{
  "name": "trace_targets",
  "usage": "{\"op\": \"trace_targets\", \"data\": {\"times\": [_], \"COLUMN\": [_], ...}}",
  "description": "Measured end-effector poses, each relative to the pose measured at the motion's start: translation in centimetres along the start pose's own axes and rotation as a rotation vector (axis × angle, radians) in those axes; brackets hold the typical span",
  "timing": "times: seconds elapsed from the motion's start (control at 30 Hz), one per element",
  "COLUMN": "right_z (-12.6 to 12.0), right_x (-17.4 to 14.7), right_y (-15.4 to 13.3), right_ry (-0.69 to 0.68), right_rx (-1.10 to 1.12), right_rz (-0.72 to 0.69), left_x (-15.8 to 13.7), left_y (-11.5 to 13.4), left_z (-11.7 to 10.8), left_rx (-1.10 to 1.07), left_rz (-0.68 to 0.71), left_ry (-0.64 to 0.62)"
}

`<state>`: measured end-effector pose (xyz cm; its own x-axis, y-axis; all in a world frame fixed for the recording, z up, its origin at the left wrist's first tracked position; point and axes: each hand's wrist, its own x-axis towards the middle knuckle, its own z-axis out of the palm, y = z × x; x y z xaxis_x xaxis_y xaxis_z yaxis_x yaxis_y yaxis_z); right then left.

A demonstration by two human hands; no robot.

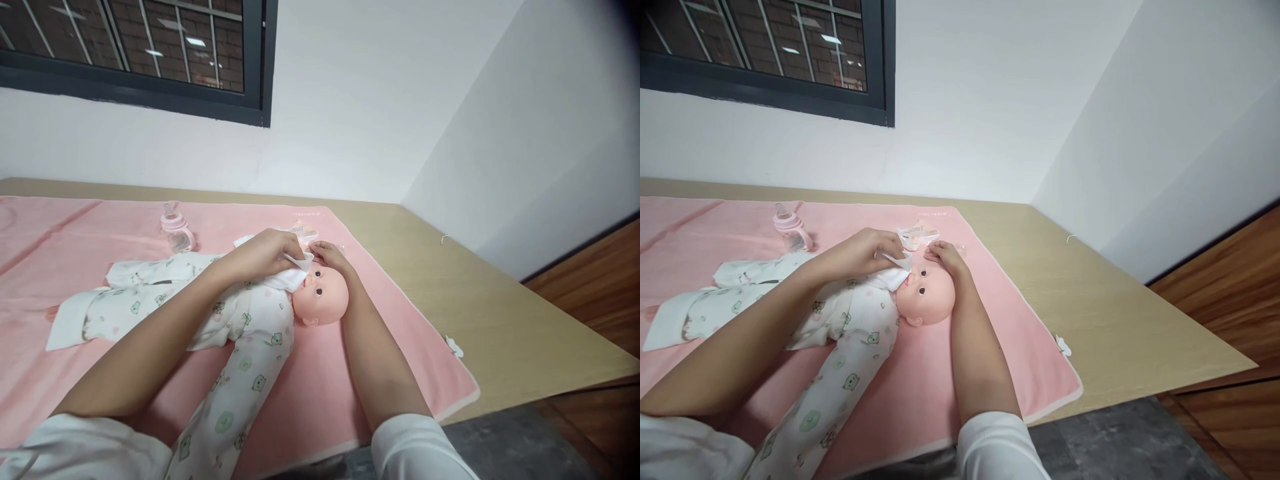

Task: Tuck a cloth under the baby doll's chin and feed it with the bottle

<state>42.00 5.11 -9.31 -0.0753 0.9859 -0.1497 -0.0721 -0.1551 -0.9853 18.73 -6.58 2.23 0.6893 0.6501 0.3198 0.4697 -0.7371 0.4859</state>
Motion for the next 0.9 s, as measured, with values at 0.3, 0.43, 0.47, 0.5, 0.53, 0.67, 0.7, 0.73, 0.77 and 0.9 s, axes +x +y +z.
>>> {"op": "trace_targets", "data": {"times": [0.3, 0.43, 0.47, 0.5, 0.53, 0.67, 0.7, 0.73, 0.77, 0.9], "right_z": [-0.4, -0.4, -0.4, -0.4, -0.3, -0.3, -0.3, -0.3, -0.3, -0.3], "right_x": [0.6, 0.7, 0.7, 0.6, 0.5, 0.3, 0.3, 0.3, 0.3, 0.5], "right_y": [0.6, 0.7, 0.6, 0.6, 0.5, 0.2, 0.2, 0.1, 0.1, 0.3], "right_ry": [-0.034, -0.027, -0.022, -0.019, -0.018, -0.024, -0.026, -0.025, -0.023, -0.019], "right_rx": [0.023, 0.005, -0.004, -0.012, -0.018, -0.029, -0.031, -0.032, -0.032, -0.037], "right_rz": [-0.020, -0.016, -0.017, -0.019, -0.021, -0.018, -0.017, -0.017, -0.017, -0.013], "left_x": [0.0, 0.0, 0.0, 0.0, 0.0, 0.0, 0.0, 0.0, 0.1, 0.2], "left_y": [0.8, 0.8, 0.7, 0.6, 0.5, 0.3, 0.2, 0.2, 0.1, -0.2], "left_z": [0.0, -0.1, 0.0, 0.0, 0.1, 0.3, 0.3, 0.4, 0.4, 0.4], "left_rx": [-0.065, -0.082, -0.090, -0.097, -0.101, -0.048, -0.028, -0.013, -0.003, -0.006], "left_rz": [-0.060, -0.091, -0.090, -0.087, -0.085, -0.094, -0.098, -0.104, -0.111, -0.112], "left_ry": [-0.150, -0.110, -0.103, -0.099, -0.099, -0.077, -0.068, -0.060, -0.052, -0.027]}}
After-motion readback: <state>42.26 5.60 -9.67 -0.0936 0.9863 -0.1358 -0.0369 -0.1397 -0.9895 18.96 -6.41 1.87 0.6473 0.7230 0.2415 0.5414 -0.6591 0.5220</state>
